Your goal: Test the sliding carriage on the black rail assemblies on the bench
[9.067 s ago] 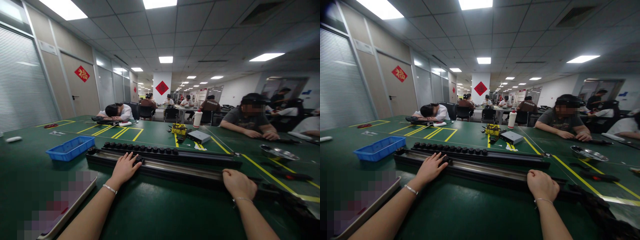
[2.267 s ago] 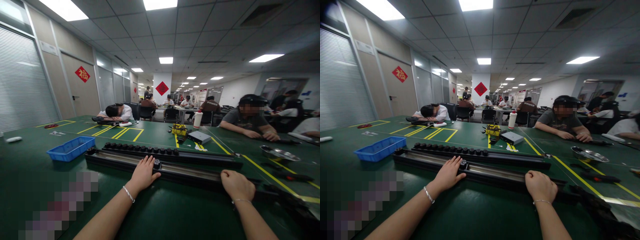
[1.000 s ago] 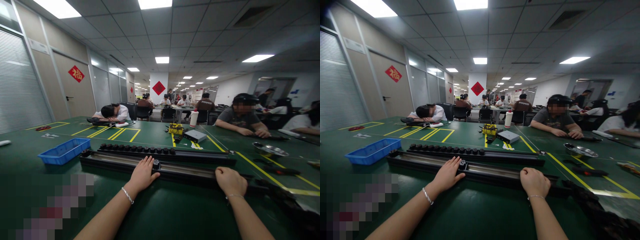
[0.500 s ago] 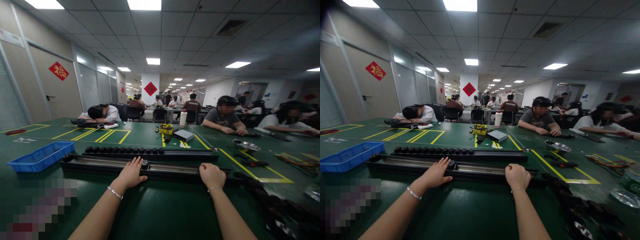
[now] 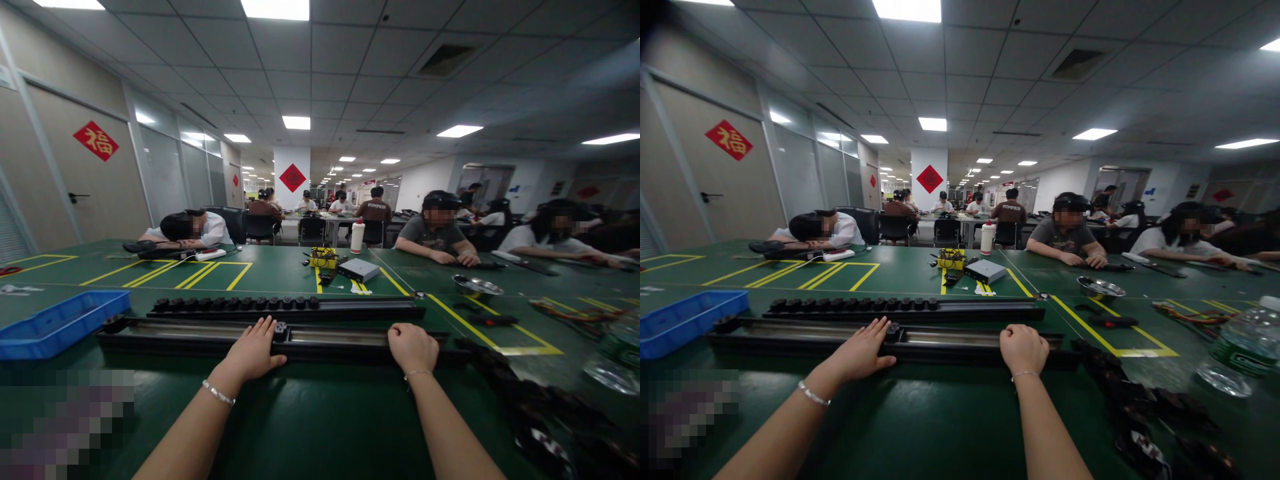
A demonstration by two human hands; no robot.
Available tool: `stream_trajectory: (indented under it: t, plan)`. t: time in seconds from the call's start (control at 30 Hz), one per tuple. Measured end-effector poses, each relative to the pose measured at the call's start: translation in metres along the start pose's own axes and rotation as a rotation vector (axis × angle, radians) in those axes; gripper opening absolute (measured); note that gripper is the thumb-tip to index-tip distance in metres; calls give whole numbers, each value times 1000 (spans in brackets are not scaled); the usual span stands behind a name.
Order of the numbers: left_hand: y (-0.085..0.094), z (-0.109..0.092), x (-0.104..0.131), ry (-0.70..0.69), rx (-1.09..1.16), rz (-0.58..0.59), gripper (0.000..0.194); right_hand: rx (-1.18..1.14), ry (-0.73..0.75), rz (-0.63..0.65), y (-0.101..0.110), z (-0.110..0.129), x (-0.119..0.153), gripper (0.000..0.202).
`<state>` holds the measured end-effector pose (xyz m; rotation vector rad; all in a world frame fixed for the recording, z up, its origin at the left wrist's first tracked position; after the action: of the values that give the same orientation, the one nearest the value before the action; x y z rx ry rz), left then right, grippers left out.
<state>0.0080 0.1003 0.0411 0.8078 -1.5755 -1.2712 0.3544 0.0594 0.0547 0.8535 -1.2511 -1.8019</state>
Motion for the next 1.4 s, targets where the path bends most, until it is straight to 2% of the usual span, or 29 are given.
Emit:
stream_trajectory:
  t: [0.53,1.1,1.4]
  plan:
    - [4,-12,3,-17,-9,-29,79,-7,10,4,0,0,0,34]
    - [-1,-15,-4,-30,-8,-97,79,-9,9,-3,-1,1,0,35]
    - [-2,-24,-5,-56,-16,-129,78,-3,8,4,-1,2,0,35]
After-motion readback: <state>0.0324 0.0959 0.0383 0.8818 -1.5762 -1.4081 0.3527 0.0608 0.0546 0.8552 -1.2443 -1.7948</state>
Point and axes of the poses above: each hand's wrist, its own x-axis away from the middle knuckle, its own y-axis out of the back of the hand, z = x × y, the point moved 8 cm from there along -x, towards the middle knuckle, and after that the axes turned 13 degrees about z, right-handed, at the moved point
